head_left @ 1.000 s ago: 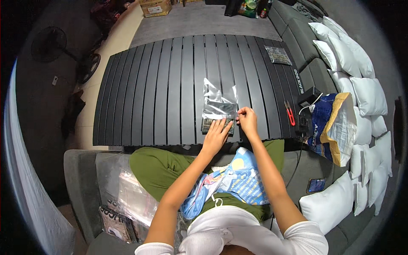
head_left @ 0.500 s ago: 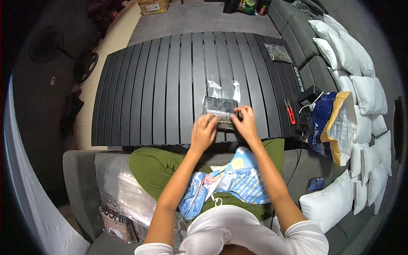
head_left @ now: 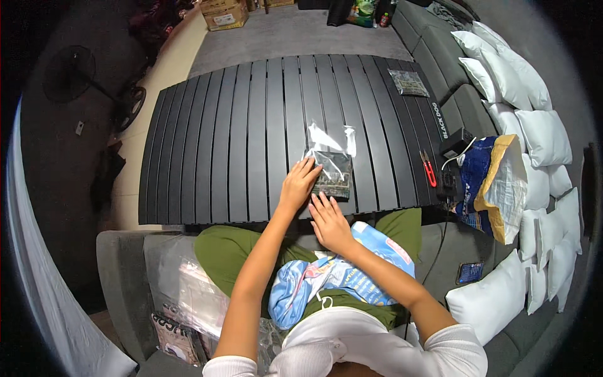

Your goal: Packaging small items and trimming loose threads from a pillowcase using scissors.

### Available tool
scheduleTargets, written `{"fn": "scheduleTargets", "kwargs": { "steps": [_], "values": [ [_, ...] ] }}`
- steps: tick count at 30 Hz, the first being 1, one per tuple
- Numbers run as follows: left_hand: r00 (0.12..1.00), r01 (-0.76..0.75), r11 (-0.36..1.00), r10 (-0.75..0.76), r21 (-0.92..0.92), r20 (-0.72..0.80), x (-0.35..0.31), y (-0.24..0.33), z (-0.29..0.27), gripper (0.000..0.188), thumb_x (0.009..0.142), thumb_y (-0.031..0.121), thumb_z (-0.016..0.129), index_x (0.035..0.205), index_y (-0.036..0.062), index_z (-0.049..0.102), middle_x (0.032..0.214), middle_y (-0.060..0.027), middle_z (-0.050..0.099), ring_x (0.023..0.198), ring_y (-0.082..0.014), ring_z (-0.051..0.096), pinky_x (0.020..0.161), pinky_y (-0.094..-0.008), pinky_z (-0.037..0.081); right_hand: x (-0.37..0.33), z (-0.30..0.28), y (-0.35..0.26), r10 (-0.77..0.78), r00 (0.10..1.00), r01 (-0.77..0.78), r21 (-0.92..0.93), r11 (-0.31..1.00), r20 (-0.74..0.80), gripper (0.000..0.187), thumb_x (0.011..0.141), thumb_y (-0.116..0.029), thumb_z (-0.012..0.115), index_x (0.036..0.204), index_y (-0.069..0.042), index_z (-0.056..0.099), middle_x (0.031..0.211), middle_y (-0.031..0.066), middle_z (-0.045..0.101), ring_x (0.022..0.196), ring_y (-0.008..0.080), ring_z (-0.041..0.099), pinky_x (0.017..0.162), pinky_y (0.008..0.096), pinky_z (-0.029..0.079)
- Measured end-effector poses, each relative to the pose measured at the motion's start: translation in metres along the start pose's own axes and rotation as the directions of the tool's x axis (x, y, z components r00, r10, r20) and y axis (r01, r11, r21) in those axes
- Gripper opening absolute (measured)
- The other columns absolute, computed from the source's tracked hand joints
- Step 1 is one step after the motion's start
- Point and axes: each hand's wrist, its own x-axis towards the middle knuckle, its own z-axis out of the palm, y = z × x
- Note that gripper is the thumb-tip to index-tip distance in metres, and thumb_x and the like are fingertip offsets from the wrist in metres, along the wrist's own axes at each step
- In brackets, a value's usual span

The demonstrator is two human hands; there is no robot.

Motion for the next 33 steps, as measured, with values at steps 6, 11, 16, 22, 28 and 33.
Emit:
{"fn": "scheduleTargets", "kwargs": {
  "steps": [6,11,16,22,28,33],
  "values": [
    [1.000,0.007,0.998,-0.008,-0.057,-0.012,-0.004,0.001,0.000,0.033,0.080,0.009,0.057,0.114,0.0120,0.057,0.124,-0.0118,0.050,0.116,-0.0309,0.045,0.096,-0.0400,0.037,0.005,0.005,0.014,0.080,0.996,-0.081,-0.021,0.996,-0.047,0.038,0.081,-0.012,0.052,0.113,0.007,0.050,0.132,0.0189,0.039,0.125,0.0332,0.034,0.101,0.0436,0.028],
    [0.998,0.060,0.993,-0.061,-0.100,-0.006,-0.008,0.006,0.000,0.033,0.082,0.010,0.057,0.115,0.0120,0.057,0.125,-0.0133,0.049,0.118,-0.0308,0.044,0.097,-0.0400,0.037,0.013,0.006,0.021,0.092,0.995,-0.094,-0.061,0.994,-0.024,0.038,0.081,-0.010,0.049,0.114,0.008,0.049,0.133,0.0185,0.039,0.125,0.0313,0.034,0.100,0.0434,0.030],
    [0.995,0.096,0.984,-0.097,-0.152,-0.001,-0.008,0.006,-0.003,0.030,0.083,0.011,0.057,0.113,0.0118,0.058,0.123,-0.0131,0.051,0.118,-0.0298,0.045,0.093,-0.0386,0.040,0.025,0.009,0.025,0.132,0.990,-0.134,-0.044,0.990,-0.046,0.040,0.083,-0.015,0.050,0.114,0.010,0.049,0.131,0.0194,0.040,0.125,0.0322,0.034,0.102,0.0423,0.028],
    [0.994,0.104,0.977,-0.106,-0.185,-0.002,-0.006,0.006,-0.004,0.031,0.083,0.011,0.056,0.114,0.0127,0.058,0.123,-0.0122,0.051,0.118,-0.0290,0.044,0.092,-0.0380,0.041,0.039,0.017,0.037,0.168,0.985,-0.169,-0.047,0.984,-0.038,0.047,0.081,-0.024,0.055,0.115,0.008,0.049,0.132,0.0180,0.038,0.127,0.0312,0.031,0.103,0.0436,0.027],
    [0.993,0.115,0.974,-0.116,-0.198,0.003,-0.004,0.006,-0.004,0.033,0.083,0.011,0.055,0.116,0.0138,0.056,0.124,-0.0122,0.050,0.118,-0.0292,0.044,0.091,-0.0370,0.042,0.049,0.016,0.050,0.144,0.989,-0.145,-0.058,0.988,-0.025,0.053,0.080,-0.024,0.057,0.119,0.009,0.044,0.135,0.0177,0.036,0.128,0.0318,0.030,0.103,0.0429,0.028],
    [0.993,0.110,0.972,-0.116,-0.206,-0.019,-0.004,0.000,-0.005,0.033,0.084,0.011,0.055,0.116,0.0158,0.056,0.124,-0.0129,0.050,0.117,-0.0302,0.045,0.090,-0.0366,0.043,0.056,0.006,0.057,0.093,0.996,-0.093,-0.027,0.995,-0.003,0.052,0.081,-0.025,0.056,0.119,0.008,0.045,0.135,0.0179,0.035,0.127,0.0325,0.031,0.103,0.0424,0.027]
  ]
}}
